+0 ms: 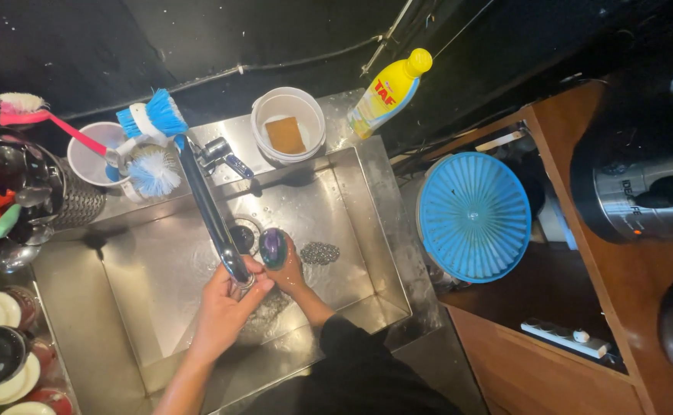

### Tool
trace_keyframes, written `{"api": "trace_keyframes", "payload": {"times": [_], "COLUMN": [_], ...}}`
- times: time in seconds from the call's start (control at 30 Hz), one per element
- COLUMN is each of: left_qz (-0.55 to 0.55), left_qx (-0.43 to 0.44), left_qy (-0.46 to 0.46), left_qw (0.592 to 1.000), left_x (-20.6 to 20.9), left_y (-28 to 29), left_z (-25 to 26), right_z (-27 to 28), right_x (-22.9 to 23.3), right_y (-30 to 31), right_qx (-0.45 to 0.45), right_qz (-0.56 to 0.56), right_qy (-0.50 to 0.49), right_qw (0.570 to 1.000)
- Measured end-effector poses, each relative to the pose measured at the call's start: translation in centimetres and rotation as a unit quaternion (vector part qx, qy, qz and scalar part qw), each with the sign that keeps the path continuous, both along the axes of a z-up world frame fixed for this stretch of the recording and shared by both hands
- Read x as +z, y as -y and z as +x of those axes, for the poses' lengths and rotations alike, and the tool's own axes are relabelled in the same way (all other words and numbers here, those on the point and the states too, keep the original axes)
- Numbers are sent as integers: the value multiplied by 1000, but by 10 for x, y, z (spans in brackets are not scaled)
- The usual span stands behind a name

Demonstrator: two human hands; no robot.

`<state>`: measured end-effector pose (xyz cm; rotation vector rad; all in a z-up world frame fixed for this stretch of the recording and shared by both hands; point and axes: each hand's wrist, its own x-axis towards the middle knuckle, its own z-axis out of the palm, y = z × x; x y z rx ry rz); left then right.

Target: The person cleans a stainless steel sink by hand using a steel wool pad and water. They rinse the pad, scrub the sink basin and sides, and rinse the area repeatedly. The person also moves a white container and cleaning bottles around the sink to access different areas.

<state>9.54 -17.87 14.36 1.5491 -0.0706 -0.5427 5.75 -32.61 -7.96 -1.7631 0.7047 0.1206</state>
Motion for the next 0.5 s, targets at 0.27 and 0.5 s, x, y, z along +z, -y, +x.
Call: {"api": "trace_keyframes", "payload": {"times": [0.27,0.5], "left_qz": [145,177], "left_qx": [77,-67], "left_qy": [-29,31], "left_qw": [986,981], "left_x": [-147,-152], "left_y": [35,30], "left_z": [-38,-34], "right_z": [-81,30], "right_x": [-111,-28], "right_y": [51,182], "right_qx": [134,-142], "right_qz": [-99,-297], "right_qy": [-38,4], "right_qw": [985,944]}}
